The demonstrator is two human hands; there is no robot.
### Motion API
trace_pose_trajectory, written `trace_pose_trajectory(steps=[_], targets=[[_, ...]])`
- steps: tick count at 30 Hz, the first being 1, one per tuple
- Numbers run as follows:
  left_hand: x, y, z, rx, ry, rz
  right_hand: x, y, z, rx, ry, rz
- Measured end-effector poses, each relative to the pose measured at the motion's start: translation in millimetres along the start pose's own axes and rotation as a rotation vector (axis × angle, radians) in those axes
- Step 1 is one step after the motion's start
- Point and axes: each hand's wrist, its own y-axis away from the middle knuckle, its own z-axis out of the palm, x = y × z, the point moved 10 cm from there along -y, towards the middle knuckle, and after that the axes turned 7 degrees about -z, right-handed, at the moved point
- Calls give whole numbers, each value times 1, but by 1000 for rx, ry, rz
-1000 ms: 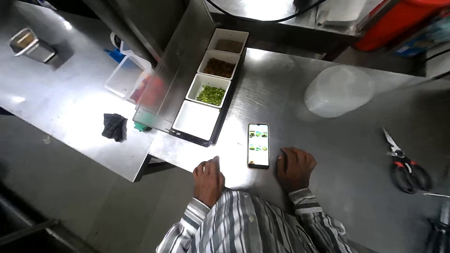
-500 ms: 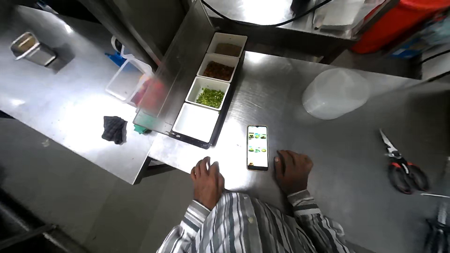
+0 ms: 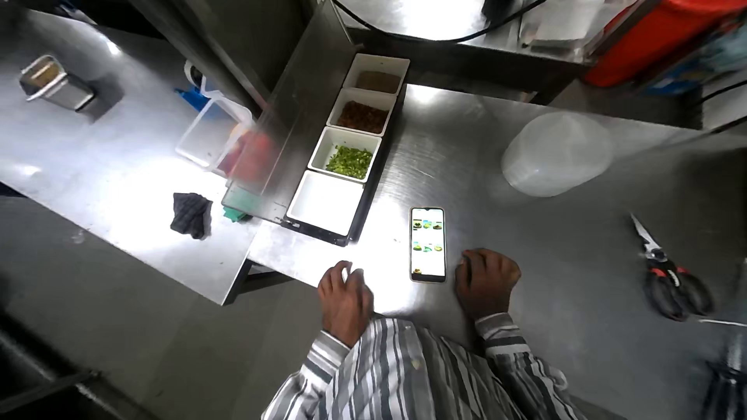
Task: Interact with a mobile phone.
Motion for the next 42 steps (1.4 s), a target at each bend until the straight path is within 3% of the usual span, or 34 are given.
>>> trace_pose_trajectory(steps=[11,16,20,29,42], targets=[[1,1,8,-79,-71,-18,-5,-9,-18,-70,-68,67],[0,1,10,-60,-77,-23,0,4,-11,50,-80,-15],[0,1,8,-61,-41,-9,-11,1,-31,124,-132,-31],[3,0,6,-23,-4,-4,-1,1,-3,8,-69,-12],[2,1,12,-101,-92,-24,-8,-2,-25,44,-106,-11]])
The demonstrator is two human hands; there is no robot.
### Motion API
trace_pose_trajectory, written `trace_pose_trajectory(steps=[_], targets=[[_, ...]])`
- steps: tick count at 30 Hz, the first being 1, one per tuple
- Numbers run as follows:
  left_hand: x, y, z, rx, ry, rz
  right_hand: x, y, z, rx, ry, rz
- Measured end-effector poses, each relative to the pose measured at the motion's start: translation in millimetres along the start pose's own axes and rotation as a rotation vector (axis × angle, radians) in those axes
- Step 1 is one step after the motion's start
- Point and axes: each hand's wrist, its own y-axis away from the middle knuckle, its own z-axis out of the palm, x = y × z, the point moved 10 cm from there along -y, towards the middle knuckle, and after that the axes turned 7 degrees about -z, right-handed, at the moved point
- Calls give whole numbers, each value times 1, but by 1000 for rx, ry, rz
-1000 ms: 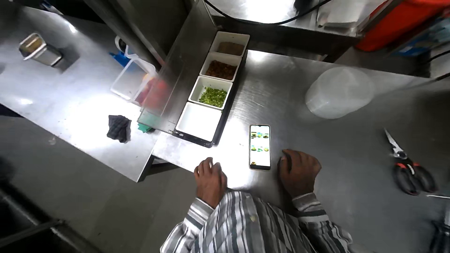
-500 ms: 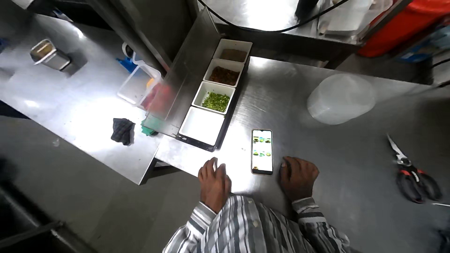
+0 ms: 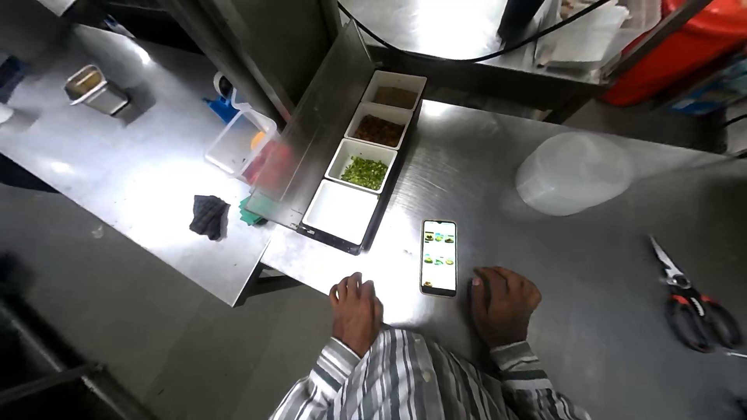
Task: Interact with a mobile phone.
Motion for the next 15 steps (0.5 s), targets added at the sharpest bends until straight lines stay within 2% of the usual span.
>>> trace_pose_trajectory(steps=[3,7,15], targets=[[2,-1,-5,44,15,1,4,6,9,14,-2,-37],[5,0,-6,48,30,34,-3,1,-7,87,-34,-47],[8,2,-7,62,64,65,10,7,17,12,33,-39]])
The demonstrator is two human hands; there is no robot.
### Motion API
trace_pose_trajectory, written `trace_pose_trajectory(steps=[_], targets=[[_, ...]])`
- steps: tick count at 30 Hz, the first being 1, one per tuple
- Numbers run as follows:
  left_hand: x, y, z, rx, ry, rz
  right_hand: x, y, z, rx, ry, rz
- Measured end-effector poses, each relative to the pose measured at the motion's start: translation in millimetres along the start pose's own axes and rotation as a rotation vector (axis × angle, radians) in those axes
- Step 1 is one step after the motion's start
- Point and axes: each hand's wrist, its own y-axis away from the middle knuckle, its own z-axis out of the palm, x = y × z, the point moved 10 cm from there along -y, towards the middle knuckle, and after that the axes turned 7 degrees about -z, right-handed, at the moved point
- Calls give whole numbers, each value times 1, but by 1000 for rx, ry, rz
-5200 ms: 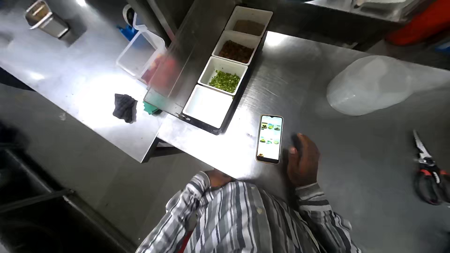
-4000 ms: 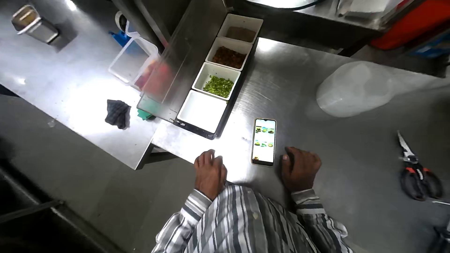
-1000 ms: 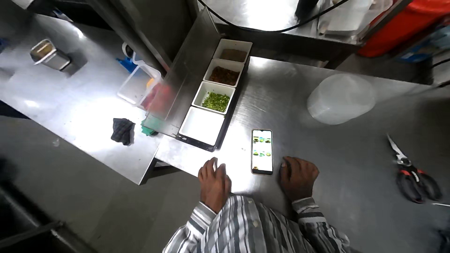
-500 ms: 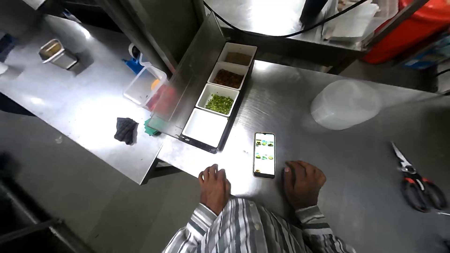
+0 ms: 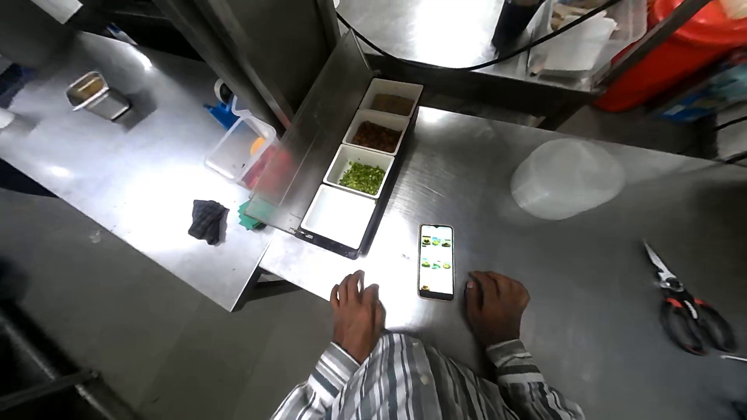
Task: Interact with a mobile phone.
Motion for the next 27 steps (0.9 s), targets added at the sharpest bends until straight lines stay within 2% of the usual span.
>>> trace_pose_trajectory(steps=[9,16,20,25,27], targets=[[-5,-1,4,-21,7,-31,-2,-4,6,-54,32,15],[-2,2,8,-55,-35,-11,-9,-6,-21,59,-75,6],[-1,1,5,-30,2,-19,-5,-1,-10,46,-55,-29],[-4,1,2,-7,23,-18,-13,-7,-26,102,-90,-17],[-4,2,2,0,38,-16,-6,-3,-12,64,-57,-14]])
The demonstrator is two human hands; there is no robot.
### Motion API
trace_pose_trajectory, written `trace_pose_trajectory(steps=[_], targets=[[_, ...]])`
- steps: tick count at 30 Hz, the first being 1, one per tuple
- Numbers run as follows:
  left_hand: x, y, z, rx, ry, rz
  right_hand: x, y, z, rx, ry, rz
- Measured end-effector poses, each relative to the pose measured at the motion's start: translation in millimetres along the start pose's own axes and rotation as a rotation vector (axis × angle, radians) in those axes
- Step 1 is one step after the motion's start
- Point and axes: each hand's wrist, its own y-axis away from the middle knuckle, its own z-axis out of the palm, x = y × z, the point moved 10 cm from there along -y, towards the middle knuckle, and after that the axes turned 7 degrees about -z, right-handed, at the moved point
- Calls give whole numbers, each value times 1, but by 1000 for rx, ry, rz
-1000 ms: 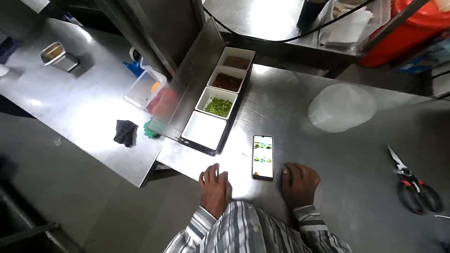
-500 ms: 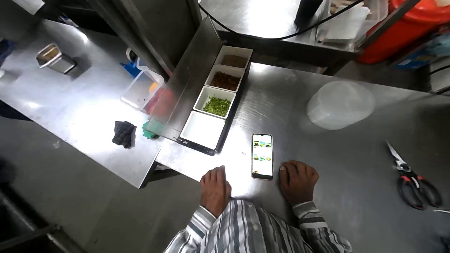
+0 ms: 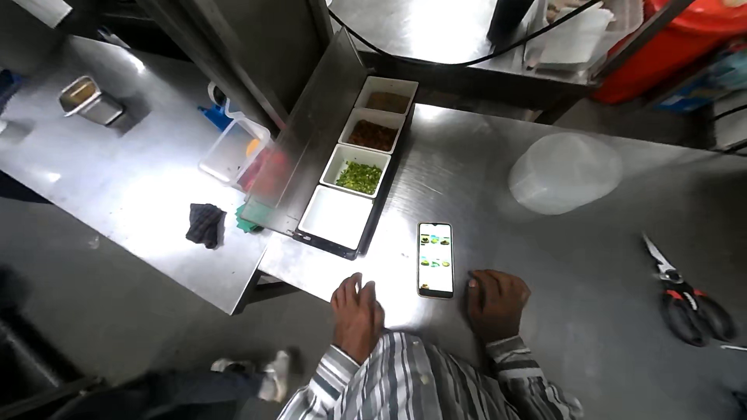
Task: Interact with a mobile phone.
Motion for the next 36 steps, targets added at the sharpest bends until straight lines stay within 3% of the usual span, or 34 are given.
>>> trace_pose_trajectory(steps=[13,22,29,32,36], targets=[[1,0,-2,21,29,12,6,-1,20,-100,85,21],[5,0,8,-134,-153,-2,3,-6,4,-50,3,45],[1,0,2,-51,-92,-11,-5,-7,-3,10,-6,1],[2,1,1,-32,-62,0,3,-1,12,-50,27,9],[6,-2,6,-96,-86,12,6,-2,17,-82,-6,19]])
